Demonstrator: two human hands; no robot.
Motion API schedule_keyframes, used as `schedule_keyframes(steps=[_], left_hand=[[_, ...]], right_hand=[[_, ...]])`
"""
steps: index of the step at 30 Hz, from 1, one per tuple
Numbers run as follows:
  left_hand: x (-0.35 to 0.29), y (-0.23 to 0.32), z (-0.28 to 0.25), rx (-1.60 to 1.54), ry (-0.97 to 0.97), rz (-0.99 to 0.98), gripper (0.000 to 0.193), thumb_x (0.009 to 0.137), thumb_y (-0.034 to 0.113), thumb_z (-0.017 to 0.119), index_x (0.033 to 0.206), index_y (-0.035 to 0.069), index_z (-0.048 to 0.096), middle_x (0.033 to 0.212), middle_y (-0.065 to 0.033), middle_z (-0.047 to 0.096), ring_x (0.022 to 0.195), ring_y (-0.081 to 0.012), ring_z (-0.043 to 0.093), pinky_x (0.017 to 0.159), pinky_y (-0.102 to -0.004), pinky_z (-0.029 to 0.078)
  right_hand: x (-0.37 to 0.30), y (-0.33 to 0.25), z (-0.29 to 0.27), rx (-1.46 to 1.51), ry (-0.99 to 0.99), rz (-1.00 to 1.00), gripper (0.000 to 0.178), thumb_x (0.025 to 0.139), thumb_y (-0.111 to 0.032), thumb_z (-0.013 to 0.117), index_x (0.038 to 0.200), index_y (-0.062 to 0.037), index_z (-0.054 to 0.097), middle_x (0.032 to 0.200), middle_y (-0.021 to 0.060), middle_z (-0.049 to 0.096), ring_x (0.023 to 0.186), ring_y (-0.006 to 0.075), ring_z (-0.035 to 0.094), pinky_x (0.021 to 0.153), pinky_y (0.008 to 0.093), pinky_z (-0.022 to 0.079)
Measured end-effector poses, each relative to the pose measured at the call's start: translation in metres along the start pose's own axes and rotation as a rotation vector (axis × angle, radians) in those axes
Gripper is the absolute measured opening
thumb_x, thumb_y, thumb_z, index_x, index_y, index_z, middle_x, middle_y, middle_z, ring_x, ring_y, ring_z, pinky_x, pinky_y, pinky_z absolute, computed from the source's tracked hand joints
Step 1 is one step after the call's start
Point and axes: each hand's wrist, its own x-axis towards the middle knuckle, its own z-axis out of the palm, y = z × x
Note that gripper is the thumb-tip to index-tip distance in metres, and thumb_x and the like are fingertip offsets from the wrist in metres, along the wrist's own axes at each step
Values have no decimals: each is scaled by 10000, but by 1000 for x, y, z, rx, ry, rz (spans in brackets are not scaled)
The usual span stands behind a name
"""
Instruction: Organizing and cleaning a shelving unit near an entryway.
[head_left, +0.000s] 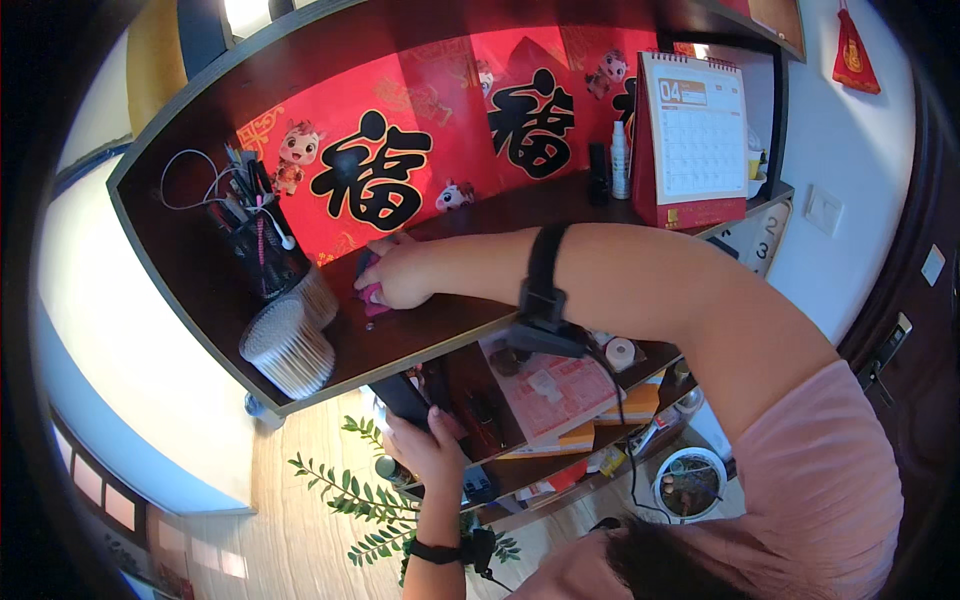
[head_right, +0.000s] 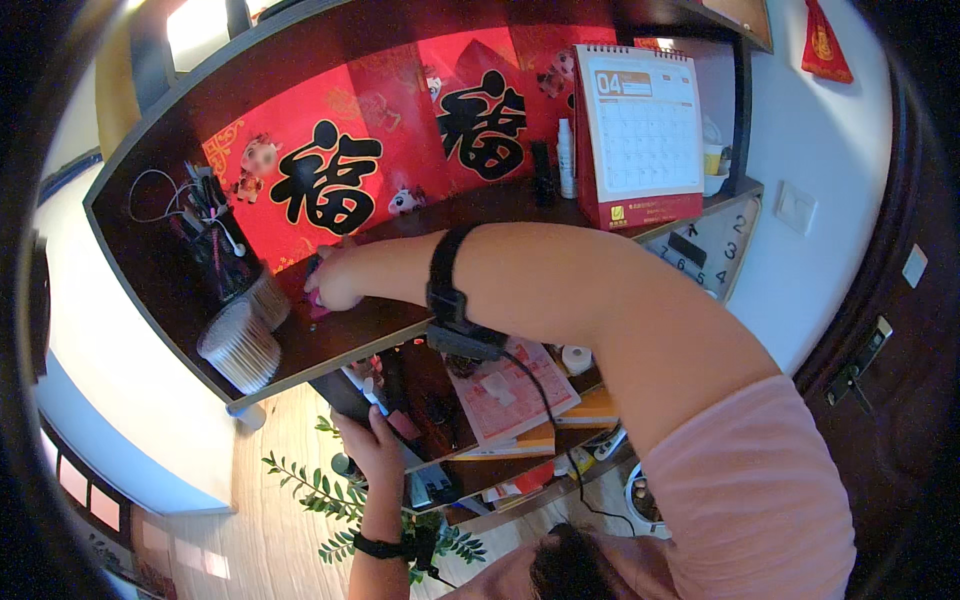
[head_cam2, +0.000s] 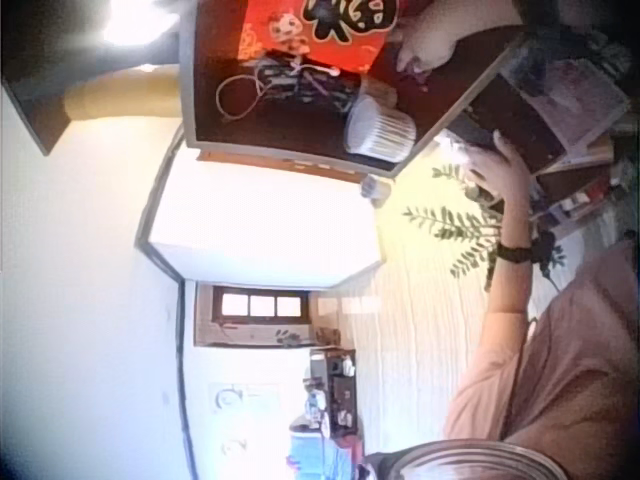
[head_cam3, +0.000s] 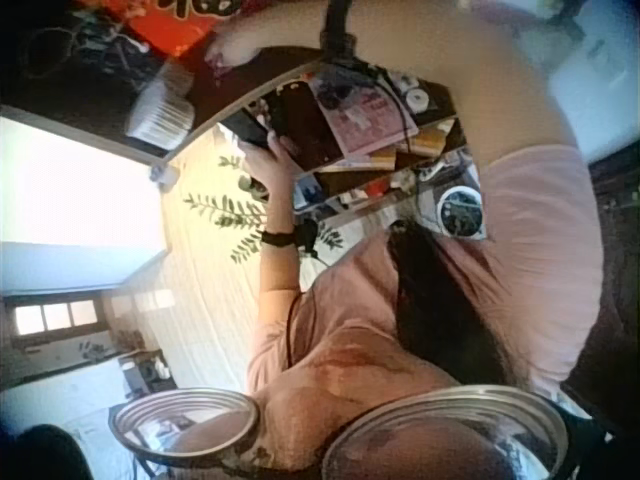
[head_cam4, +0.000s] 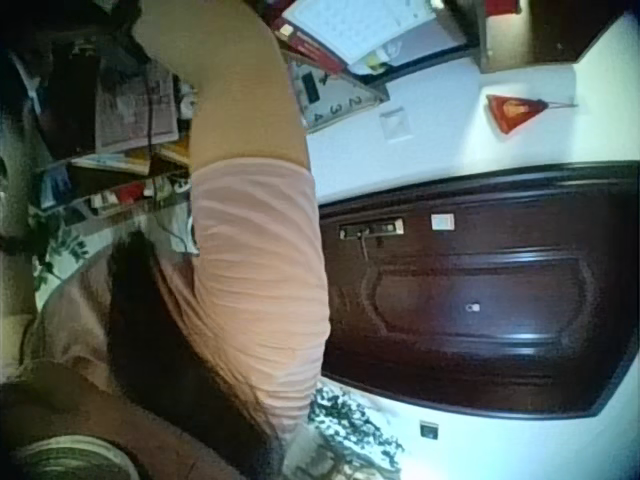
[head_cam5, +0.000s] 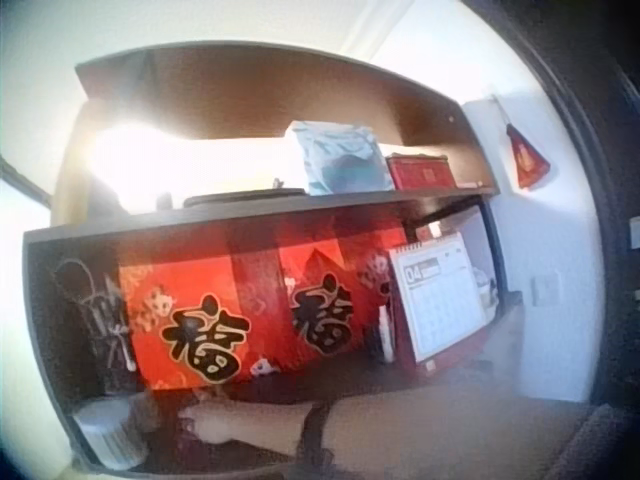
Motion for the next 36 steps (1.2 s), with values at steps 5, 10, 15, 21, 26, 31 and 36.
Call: schedule_keyframes(steps=[5, 10, 15, 21, 26, 31, 36], left_hand=[[1, 3, 1, 65, 59, 90, 501, 874, 145, 537, 1279, -73, 337, 1049, -290, 551, 916, -438, 559, 812, -439, 443], [-1, 2, -3, 82, 42, 79, 501, 876, 142, 533, 1274, -87, 334, 1020, -301, 557, 896, -446, 561, 798, -450, 444], [0, -1, -2, 63, 65, 107, 517, 880, 155, 536, 1283, -91, 325, 1015, -306, 559, 888, -455, 556, 790, -457, 446], [0, 2, 1, -17, 14, 4, 615, 864, 259, 575, 1287, -111, 328, 1055, -306, 495, 945, -449, 465, 868, -493, 346], [0, -4, 1, -12, 8, 20, 591, 884, 234, 561, 1289, -115, 308, 1050, -311, 514, 926, -443, 501, 838, -471, 388], [-2, -6, 4, -87, 53, 8, 556, 867, 220, 577, 1255, -104, 345, 970, -288, 528, 850, -445, 485, 786, -484, 368], [1, -1, -2, -159, -42, 10, 548, 927, 186, 518, 1330, -79, 258, 1135, -292, 490, 980, -397, 518, 883, -410, 413]], right_hand=[[16, 35, -5, 77, -37, -11, 445, 909, -361, 454, 1340, -252, 478, 1374, 192, 391, 1254, 362, 403, 1050, 448, 328], [14, 97, -7, -77, -147, 37, 370, 903, -320, 496, 1247, -190, 539, 1230, 165, 535, 1140, 330, 489, 948, 441, 403], [-13, 162, -7, -41, -260, 197, 331, 908, -318, 484, 1190, -161, 555, 1125, 122, 598, 988, 299, 563, 844, 420, 449], [-60, 169, -11, -219, -270, 475, 346, 893, -264, 479, 1222, -181, 549, 1149, 115, 593, 978, 304, 595, 811, 419, 477], [-79, 155, -10, -417, -345, 302, 335, 903, -251, 459, 1213, -214, 580, 1196, 110, 583, 1037, 312, 584, 855, 427, 466], [-135, 126, -25, -228, -238, 366, 301, 900, -249, 482, 1168, -203, 609, 1134, 143, 599, 1007, 332, 588, 867, 448, 459], [-204, 92, -30, -110, 13, 344, 299, 888, -219, 503, 1158, -140, 604, 1091, 193, 585, 962, 364, 591, 854, 446, 467]])
